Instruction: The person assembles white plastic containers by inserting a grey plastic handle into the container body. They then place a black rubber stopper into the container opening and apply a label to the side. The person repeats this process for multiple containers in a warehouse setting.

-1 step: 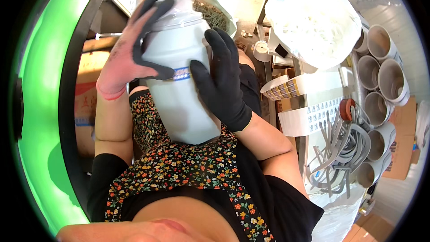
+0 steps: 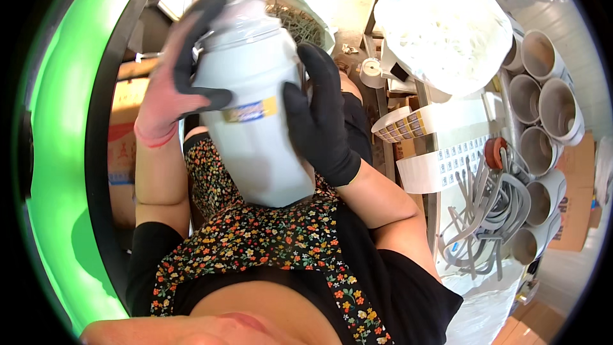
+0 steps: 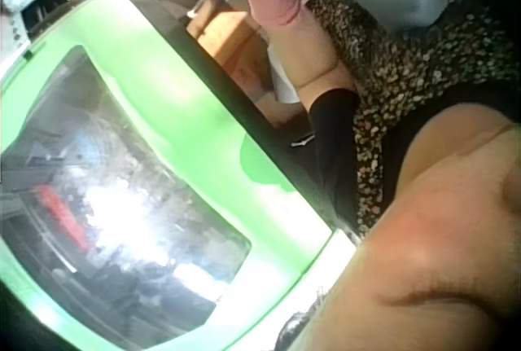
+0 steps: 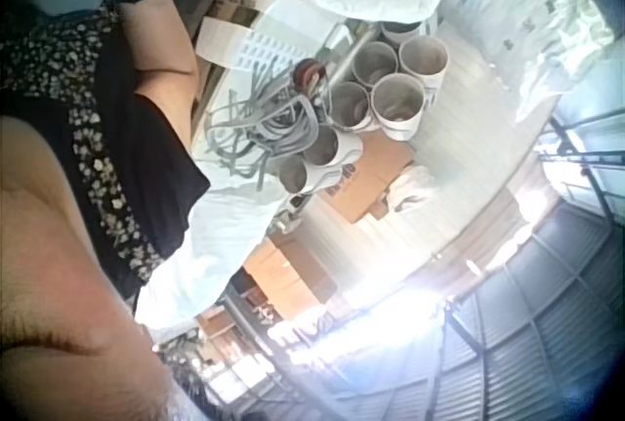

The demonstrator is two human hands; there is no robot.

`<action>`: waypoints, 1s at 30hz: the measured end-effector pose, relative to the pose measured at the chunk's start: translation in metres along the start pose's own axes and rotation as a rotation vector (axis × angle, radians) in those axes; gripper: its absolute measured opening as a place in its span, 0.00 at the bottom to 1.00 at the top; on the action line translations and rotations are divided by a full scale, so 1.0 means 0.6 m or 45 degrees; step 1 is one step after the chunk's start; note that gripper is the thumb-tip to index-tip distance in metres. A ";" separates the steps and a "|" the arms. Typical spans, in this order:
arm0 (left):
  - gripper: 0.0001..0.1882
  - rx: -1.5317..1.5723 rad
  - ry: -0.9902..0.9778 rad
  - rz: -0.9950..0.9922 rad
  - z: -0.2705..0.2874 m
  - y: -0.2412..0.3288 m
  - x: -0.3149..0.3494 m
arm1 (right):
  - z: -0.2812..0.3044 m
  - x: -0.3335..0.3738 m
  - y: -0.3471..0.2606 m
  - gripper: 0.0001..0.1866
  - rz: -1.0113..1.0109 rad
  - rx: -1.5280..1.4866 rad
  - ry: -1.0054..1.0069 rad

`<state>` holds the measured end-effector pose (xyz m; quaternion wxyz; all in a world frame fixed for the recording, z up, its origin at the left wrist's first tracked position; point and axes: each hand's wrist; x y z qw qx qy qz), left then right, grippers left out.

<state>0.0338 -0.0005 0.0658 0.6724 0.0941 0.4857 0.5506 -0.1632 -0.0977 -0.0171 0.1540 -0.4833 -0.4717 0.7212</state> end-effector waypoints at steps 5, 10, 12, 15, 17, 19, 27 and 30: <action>0.41 0.198 0.627 0.110 0.018 0.039 0.037 | 0.059 0.010 0.057 0.22 -0.418 -0.388 -0.059; 0.35 0.313 0.544 0.238 0.030 0.013 0.021 | 0.067 0.022 0.049 0.28 -0.392 -0.316 -0.031; 0.32 0.340 0.470 0.281 0.019 0.012 0.006 | 0.068 0.048 0.062 0.28 0.107 0.140 0.135; 0.29 0.358 0.374 0.352 -0.019 0.004 0.003 | 0.097 0.081 0.041 0.28 0.349 0.459 -0.255; 0.30 0.325 0.296 0.377 -0.049 -0.010 0.003 | 0.114 0.108 0.056 0.27 0.356 0.269 -0.397; 0.33 0.264 0.219 0.350 -0.086 -0.014 0.005 | 0.160 0.125 0.057 0.24 0.369 0.334 -0.356; 0.37 0.120 0.207 0.086 -0.153 0.009 0.000 | 0.584 0.194 0.056 0.28 -0.145 1.823 0.520; 0.41 0.075 0.164 0.097 -0.154 -0.014 0.006 | 0.693 0.309 0.044 0.27 -0.616 2.481 0.397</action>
Point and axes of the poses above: each hand's wrist, its own x-axis away from the middle knuckle, its own z-axis out of the back of the hand, y = z × x, and after that the axes turned 1 degree about z, right-handed
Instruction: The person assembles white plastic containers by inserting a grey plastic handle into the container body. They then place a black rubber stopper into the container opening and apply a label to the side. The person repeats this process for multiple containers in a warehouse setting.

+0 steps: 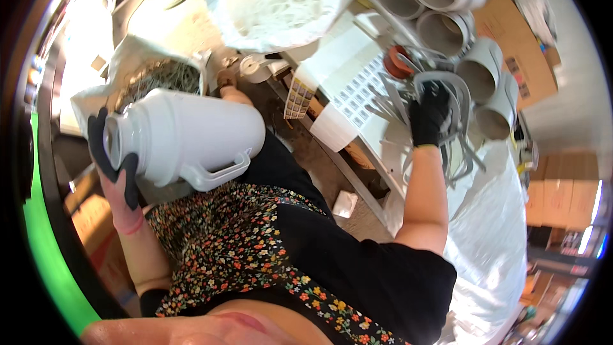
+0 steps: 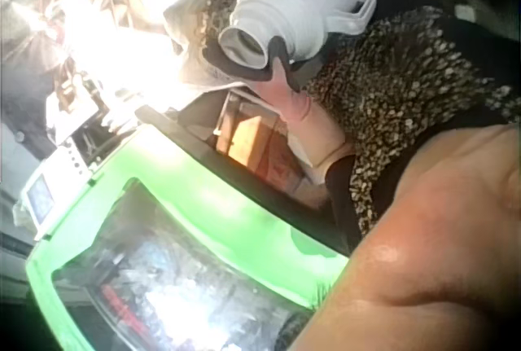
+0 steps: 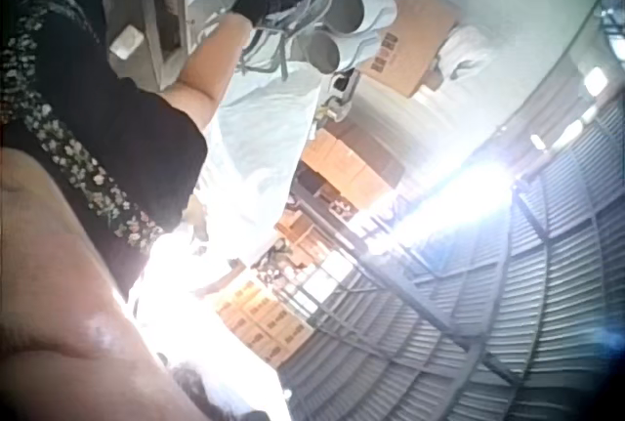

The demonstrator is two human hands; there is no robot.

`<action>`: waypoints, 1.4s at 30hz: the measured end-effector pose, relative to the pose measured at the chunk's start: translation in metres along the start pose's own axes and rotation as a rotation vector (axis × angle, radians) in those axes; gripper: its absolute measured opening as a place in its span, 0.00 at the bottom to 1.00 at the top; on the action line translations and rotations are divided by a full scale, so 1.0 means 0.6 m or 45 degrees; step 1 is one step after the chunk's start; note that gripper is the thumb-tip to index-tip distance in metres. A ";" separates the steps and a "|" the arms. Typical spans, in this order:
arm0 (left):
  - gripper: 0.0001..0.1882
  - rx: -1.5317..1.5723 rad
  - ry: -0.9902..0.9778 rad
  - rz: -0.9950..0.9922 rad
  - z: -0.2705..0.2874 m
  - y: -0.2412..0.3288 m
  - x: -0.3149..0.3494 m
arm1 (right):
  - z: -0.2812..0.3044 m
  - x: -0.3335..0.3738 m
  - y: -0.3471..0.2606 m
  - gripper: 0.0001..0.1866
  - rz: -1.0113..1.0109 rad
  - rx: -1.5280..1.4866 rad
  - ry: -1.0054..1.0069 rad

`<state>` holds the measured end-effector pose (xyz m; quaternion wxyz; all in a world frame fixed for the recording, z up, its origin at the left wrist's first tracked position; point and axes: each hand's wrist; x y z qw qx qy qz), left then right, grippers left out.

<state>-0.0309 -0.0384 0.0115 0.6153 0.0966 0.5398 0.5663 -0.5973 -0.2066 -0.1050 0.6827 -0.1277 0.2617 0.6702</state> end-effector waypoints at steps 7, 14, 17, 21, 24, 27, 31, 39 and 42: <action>0.37 0.490 0.119 0.276 -0.014 0.008 0.025 | 0.075 -0.028 -0.022 0.13 0.216 -0.288 0.147; 0.52 0.419 -0.098 -0.165 0.013 0.026 0.073 | 0.311 -0.059 -0.377 0.16 0.413 -2.389 -0.060; 0.54 0.302 -0.136 -0.296 0.029 0.037 0.108 | 0.374 -0.058 -0.502 0.19 0.231 -3.200 -0.345; 0.54 0.013 -0.116 -0.460 0.064 0.041 0.131 | 0.379 -0.045 -0.571 0.15 0.023 -3.420 -0.991; 0.53 0.037 -0.032 -0.604 0.076 0.034 0.129 | 0.392 -0.037 -0.596 0.16 -0.011 -3.337 -1.106; 0.51 0.112 -0.022 -0.505 0.087 0.031 0.157 | 0.397 -0.035 -0.616 0.15 0.034 -3.340 -1.107; 0.50 0.127 -0.008 -0.569 0.101 0.032 0.153 | 0.414 -0.022 -0.631 0.15 0.041 -3.297 -1.223; 0.51 -0.199 -0.275 -0.165 0.135 0.101 0.183 | 0.411 0.048 -0.627 0.13 -0.103 -3.013 -1.542; 0.40 -0.351 -0.375 -0.246 0.136 0.148 0.167 | 0.410 0.064 -0.626 0.12 -0.045 -2.856 -1.665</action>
Point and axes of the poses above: each hand's wrist, its own x-axis away from the middle knuckle, its own z-axis out of the back of the hand, y = z × x, and after that the axes turned 1 degree about z, right-handed
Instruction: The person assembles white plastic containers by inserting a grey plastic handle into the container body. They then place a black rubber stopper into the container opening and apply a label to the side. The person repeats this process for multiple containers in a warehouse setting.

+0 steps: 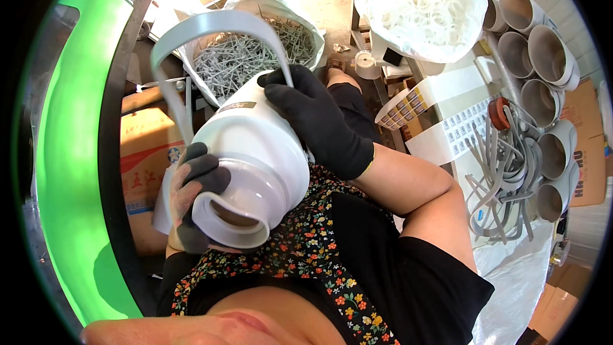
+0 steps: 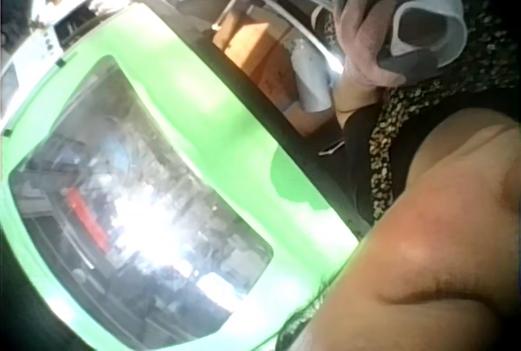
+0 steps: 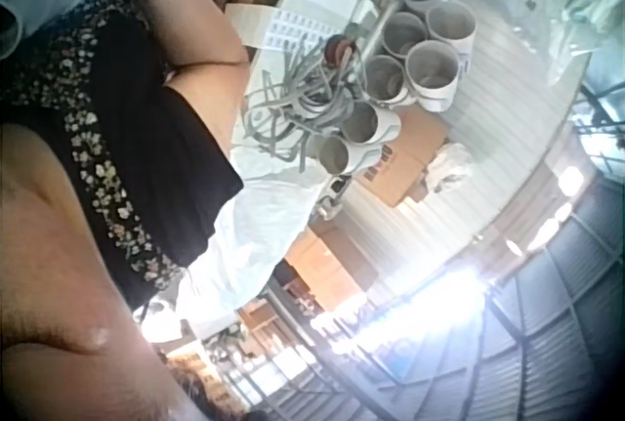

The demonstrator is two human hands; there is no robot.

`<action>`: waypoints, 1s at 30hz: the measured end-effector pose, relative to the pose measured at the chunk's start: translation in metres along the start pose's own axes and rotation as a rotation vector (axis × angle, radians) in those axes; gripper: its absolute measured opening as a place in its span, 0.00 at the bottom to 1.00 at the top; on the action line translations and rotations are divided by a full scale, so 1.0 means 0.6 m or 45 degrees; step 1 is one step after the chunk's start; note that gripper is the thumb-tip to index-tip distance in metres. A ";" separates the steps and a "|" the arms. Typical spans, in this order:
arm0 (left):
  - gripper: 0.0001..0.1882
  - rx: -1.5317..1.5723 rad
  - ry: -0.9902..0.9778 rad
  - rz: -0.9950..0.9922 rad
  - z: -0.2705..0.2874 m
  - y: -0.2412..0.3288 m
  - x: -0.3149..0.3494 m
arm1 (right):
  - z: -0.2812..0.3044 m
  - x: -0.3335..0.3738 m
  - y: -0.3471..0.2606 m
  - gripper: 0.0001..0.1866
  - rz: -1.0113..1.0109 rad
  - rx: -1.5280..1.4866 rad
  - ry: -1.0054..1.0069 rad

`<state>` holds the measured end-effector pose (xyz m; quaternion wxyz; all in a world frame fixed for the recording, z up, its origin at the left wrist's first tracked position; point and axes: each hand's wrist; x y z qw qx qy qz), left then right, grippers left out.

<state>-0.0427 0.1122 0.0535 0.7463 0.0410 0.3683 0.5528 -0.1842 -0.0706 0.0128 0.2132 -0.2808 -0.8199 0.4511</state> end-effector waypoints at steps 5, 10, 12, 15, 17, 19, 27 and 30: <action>0.36 1.214 0.141 0.696 0.021 0.057 -0.078 | -0.041 0.047 -0.050 0.16 0.763 0.405 -0.201; 0.56 1.024 0.533 0.243 -0.042 -0.012 -0.044 | -0.037 0.005 -0.064 0.15 0.823 0.406 -0.252; 0.60 0.887 0.601 0.099 -0.039 -0.026 -0.038 | -0.010 -0.030 -0.050 0.14 0.096 -0.052 -0.101; 0.54 1.054 0.863 0.030 -0.044 -0.045 -0.051 | 0.043 -0.060 0.001 0.15 0.068 -0.105 -0.165; 0.45 0.592 1.107 0.163 -0.039 -0.067 -0.062 | 0.072 -0.058 0.017 0.18 0.228 -0.066 -0.235; 0.23 0.389 0.748 0.479 -0.054 -0.098 -0.028 | 0.080 -0.041 0.015 0.20 0.458 0.249 -0.321; 0.11 2.007 0.656 0.733 -0.097 -0.110 -0.053 | 0.074 -0.018 0.007 0.19 -0.274 -0.497 -0.098; 0.12 1.951 0.653 0.684 -0.103 -0.117 -0.043 | 0.066 -0.016 0.007 0.20 -0.263 -0.437 -0.127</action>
Point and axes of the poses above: each hand's wrist, its own x-axis away from the middle knuckle, its own z-axis out of the back of the hand, y = z × x, and after that the axes turned 1 degree about z, right-handed
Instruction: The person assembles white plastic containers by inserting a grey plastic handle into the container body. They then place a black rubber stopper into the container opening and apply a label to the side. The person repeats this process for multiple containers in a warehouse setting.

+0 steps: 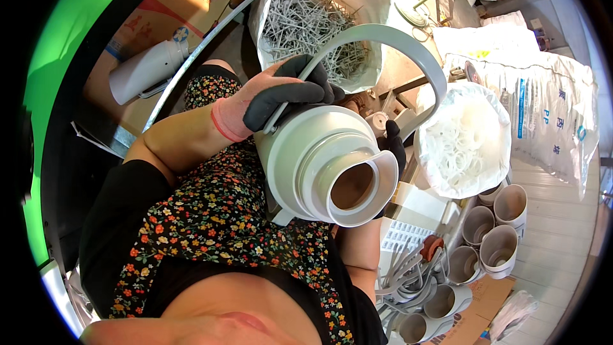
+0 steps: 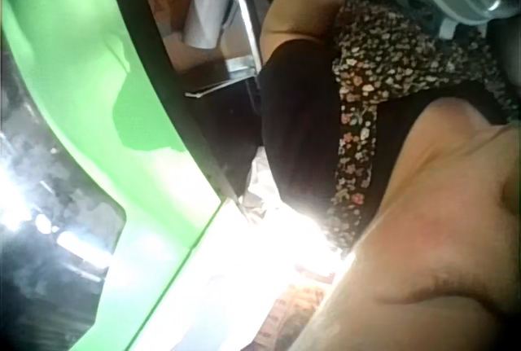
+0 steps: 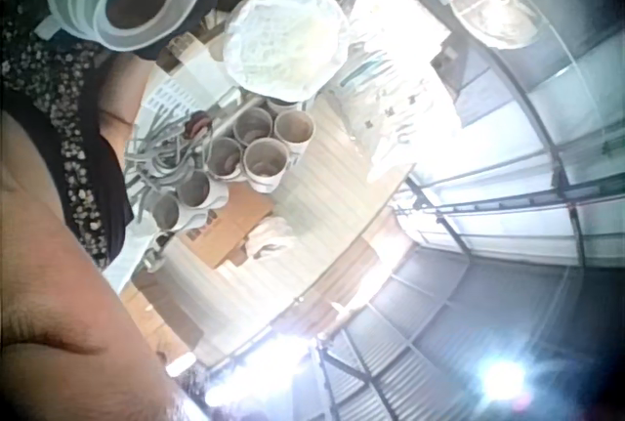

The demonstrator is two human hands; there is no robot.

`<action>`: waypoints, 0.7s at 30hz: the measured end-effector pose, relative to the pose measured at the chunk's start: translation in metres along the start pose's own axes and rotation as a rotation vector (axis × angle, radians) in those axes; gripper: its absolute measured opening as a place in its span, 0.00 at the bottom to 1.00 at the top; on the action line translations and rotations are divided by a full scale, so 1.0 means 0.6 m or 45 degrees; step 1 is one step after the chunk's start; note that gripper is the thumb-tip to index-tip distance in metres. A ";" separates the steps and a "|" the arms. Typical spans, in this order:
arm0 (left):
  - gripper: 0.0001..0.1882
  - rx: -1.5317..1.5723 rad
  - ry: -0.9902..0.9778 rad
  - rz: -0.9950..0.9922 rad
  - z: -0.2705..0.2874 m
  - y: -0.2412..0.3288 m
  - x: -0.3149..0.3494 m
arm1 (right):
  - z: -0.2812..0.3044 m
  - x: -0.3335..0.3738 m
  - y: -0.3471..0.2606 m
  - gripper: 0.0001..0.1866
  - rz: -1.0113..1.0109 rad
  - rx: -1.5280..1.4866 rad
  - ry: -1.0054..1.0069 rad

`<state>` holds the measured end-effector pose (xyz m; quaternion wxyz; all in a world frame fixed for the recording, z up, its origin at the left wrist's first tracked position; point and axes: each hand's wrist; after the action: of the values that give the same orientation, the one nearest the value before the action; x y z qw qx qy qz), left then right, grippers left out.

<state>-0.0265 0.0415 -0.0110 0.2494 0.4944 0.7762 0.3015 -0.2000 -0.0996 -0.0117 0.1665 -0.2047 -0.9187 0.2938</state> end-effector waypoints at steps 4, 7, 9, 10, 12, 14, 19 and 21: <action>0.16 0.006 0.028 -0.035 0.005 -0.011 -0.004 | -0.010 -0.008 -0.004 0.22 -0.001 0.042 -0.010; 0.17 -0.053 0.113 -0.094 -0.005 -0.015 -0.001 | -0.017 0.000 -0.001 0.24 0.023 0.106 -0.006; 0.18 -0.012 0.073 -0.086 -0.003 -0.007 0.001 | -0.026 0.009 -0.003 0.25 0.043 0.156 -0.008; 0.18 0.075 -0.005 -0.054 0.005 0.001 0.000 | -0.029 0.022 -0.003 0.25 0.056 0.195 0.003; 0.18 -0.196 -0.131 -0.175 0.003 0.028 0.009 | -0.036 0.051 -0.001 0.26 0.066 0.240 0.033; 0.17 -0.193 -0.001 -0.003 0.012 0.026 -0.004 | -0.042 0.073 0.007 0.27 0.047 0.249 0.073; 0.20 -0.344 0.177 -0.393 -0.021 0.039 -0.005 | -0.070 0.116 0.028 0.30 0.017 0.244 0.146; 0.22 -0.116 -0.058 -0.249 -0.026 0.066 -0.010 | -0.078 0.118 0.028 0.31 0.037 0.211 0.214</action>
<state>-0.0103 0.0456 0.0286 0.3174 0.4111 0.8004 0.2994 -0.2365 -0.0313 0.0272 0.2548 -0.2275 -0.8710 0.3531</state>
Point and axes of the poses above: each hand's wrist, its own x-axis away from the middle knuckle, its own z-axis out of the back of the hand, y = z × x, and after that the axes turned 1 degree about z, right-handed
